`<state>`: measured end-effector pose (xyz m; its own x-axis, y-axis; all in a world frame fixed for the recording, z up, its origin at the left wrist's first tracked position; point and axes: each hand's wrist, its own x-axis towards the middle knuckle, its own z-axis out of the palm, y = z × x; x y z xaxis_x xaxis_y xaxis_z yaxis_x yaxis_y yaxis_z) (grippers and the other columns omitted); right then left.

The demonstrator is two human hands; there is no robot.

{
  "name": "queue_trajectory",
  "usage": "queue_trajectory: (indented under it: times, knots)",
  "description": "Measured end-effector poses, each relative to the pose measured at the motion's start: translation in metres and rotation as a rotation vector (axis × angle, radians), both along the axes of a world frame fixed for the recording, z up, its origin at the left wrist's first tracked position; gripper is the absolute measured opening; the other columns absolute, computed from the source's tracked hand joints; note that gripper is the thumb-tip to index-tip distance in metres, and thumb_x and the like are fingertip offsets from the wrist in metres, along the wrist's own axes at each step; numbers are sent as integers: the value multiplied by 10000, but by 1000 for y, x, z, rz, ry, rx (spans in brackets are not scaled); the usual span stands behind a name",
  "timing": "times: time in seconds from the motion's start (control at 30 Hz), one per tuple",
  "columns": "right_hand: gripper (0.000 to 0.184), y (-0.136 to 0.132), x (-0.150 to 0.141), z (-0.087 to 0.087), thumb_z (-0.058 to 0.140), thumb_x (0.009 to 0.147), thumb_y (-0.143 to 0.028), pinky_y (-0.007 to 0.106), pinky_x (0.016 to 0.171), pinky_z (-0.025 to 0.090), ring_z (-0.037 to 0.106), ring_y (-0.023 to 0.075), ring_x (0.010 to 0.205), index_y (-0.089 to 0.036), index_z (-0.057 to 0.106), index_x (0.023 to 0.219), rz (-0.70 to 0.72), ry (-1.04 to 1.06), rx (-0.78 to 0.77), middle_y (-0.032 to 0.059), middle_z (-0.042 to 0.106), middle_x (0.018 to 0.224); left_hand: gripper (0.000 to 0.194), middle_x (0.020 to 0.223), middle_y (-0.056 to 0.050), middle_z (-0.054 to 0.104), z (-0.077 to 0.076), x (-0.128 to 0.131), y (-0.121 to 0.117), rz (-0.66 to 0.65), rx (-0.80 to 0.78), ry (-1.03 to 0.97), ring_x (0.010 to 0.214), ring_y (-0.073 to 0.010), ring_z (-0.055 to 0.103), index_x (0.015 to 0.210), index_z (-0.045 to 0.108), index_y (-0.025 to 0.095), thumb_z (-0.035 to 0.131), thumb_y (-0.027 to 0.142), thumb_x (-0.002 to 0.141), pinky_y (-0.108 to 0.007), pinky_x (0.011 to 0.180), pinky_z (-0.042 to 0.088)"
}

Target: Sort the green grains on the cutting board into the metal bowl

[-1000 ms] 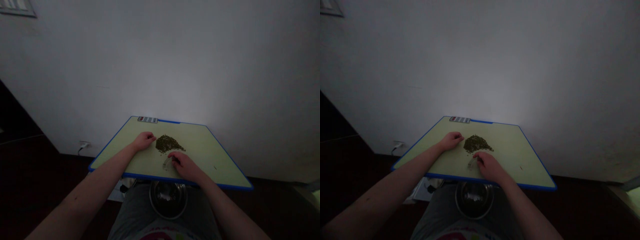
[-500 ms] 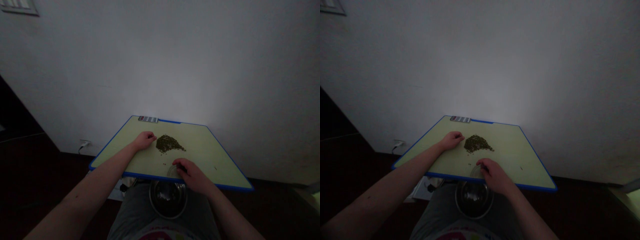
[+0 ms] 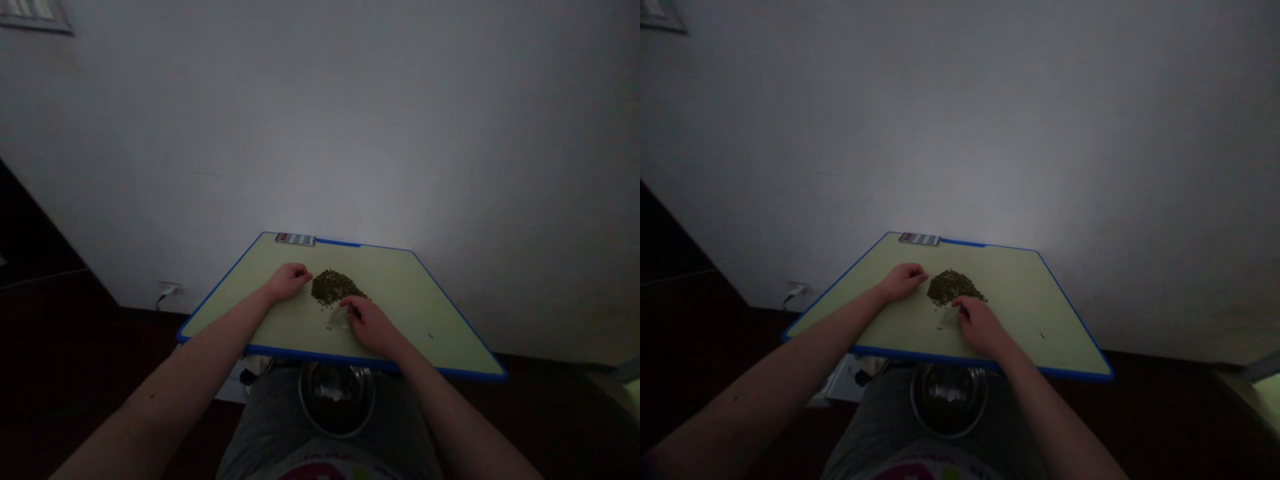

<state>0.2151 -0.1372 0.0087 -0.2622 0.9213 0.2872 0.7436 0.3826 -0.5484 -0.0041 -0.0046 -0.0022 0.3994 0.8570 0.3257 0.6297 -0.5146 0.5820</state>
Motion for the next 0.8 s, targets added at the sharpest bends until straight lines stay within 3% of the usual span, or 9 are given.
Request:
queue_trajectory:
  times: [0.3,0.8]
  knots:
    - [287,-20,-2,7,437,773,-80,289,753,390,509,149,801,-191,549,1013,144,2,-98,38,580,890,333,554,17,493,-2,0,1,-13,15,-14,549,-106,429,643,570,164,449,456,750,-241,531,305]
    - [275,-48,12,-1,431,788,-128,300,762,415,525,157,831,-196,526,1037,14,94,-107,49,577,930,329,538,16,472,1,0,0,7,-14,2,539,-106,416,641,573,159,447,445,746,-247,531,290]
